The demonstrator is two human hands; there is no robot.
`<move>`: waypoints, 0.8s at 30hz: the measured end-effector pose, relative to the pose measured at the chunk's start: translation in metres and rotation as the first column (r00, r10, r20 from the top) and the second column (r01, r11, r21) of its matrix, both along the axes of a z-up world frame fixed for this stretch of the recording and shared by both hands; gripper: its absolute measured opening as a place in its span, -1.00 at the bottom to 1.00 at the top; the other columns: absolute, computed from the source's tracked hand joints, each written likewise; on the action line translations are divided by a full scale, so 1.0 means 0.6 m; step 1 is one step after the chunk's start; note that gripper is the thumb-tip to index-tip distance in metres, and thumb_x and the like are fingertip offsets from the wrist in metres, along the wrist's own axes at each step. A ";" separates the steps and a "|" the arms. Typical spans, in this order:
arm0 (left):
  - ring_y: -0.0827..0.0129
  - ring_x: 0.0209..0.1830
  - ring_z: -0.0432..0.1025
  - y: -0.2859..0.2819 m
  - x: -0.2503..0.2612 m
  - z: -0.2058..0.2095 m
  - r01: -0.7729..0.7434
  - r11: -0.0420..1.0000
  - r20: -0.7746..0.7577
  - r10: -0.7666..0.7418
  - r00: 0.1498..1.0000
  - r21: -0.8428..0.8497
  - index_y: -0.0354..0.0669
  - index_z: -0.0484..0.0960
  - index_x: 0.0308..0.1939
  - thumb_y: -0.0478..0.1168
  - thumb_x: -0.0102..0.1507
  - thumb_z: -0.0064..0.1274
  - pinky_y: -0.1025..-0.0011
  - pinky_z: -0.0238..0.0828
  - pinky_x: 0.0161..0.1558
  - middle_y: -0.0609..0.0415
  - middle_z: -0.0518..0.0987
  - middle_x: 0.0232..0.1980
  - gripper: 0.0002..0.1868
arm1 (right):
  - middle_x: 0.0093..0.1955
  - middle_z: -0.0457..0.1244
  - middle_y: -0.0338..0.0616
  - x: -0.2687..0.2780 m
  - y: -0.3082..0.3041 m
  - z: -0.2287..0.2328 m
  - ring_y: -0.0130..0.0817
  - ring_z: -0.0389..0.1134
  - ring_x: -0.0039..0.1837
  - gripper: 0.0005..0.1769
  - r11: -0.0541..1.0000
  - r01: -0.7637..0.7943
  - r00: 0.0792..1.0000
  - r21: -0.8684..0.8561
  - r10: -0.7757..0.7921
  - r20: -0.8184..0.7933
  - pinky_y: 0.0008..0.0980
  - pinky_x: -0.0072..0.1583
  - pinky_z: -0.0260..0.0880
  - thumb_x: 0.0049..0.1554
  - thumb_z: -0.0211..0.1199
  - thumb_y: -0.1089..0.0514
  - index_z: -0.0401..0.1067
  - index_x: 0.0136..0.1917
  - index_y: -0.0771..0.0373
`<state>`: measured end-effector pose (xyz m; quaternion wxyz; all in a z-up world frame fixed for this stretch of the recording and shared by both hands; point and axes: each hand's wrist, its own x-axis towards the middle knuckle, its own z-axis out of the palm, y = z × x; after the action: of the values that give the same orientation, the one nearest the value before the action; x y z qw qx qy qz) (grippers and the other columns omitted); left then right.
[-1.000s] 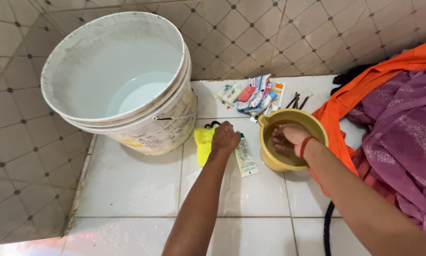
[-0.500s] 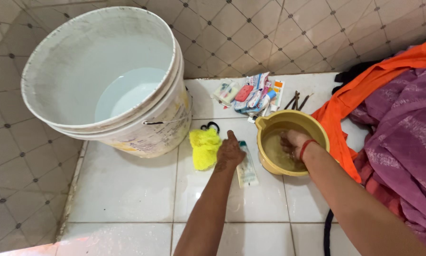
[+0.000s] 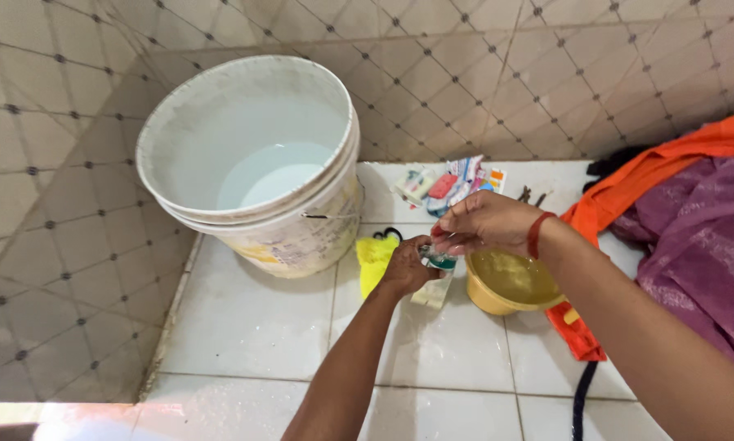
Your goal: The person wipes a wall-mounted metal shelf and the surrounding tiled wall with a yellow scrub sponge, then wipes an orange plastic basket and a yellow mug. They then sit on the floor and arrange toiletry tubes and bottles next to a bucket of water, dipping items in the mug.
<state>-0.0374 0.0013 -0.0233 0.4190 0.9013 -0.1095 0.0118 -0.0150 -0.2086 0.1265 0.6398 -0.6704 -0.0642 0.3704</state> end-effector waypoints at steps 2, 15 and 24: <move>0.24 0.05 0.54 0.001 -0.007 0.046 -0.015 1.000 -0.006 0.015 1.000 -0.022 -0.11 0.66 0.03 -0.14 -0.09 0.49 0.34 0.45 0.14 -0.01 0.67 0.01 -0.39 | -0.14 0.44 -0.10 -0.004 0.023 0.026 -0.44 0.44 -0.13 -0.62 0.957 0.013 0.928 -0.290 0.096 0.359 -0.47 -0.09 0.50 0.16 0.27 0.00 0.58 0.01 0.39; 0.42 -0.18 0.55 0.023 -0.056 0.195 -0.034 0.959 -0.109 0.003 0.994 -0.280 -0.15 0.68 -0.06 -0.27 0.02 0.40 0.41 0.50 -0.06 0.07 0.71 -0.16 -0.59 | -0.12 0.39 -0.12 -0.034 0.055 -0.042 -0.36 0.51 -0.09 -0.54 0.993 0.115 0.990 -0.011 -0.113 0.085 -0.45 -0.03 0.55 0.17 0.25 -0.08 0.58 0.17 0.28; 0.50 -0.18 0.51 0.017 -0.048 0.188 0.010 0.924 -0.225 -0.103 0.969 -0.382 -0.15 0.64 0.03 -0.34 0.04 0.35 0.46 0.48 -0.08 0.12 0.70 -0.12 -0.54 | 0.02 0.42 0.05 -0.040 0.014 -0.022 -0.21 0.49 0.04 -0.53 0.971 0.114 0.988 0.212 -0.088 -0.129 -0.31 0.13 0.58 0.24 0.14 -0.07 0.47 0.11 0.41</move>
<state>-0.0662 0.0117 0.0894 0.5952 0.7947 -0.0797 -0.0890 -0.0391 -0.2001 0.1136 0.7302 -0.5752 -0.0321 0.3674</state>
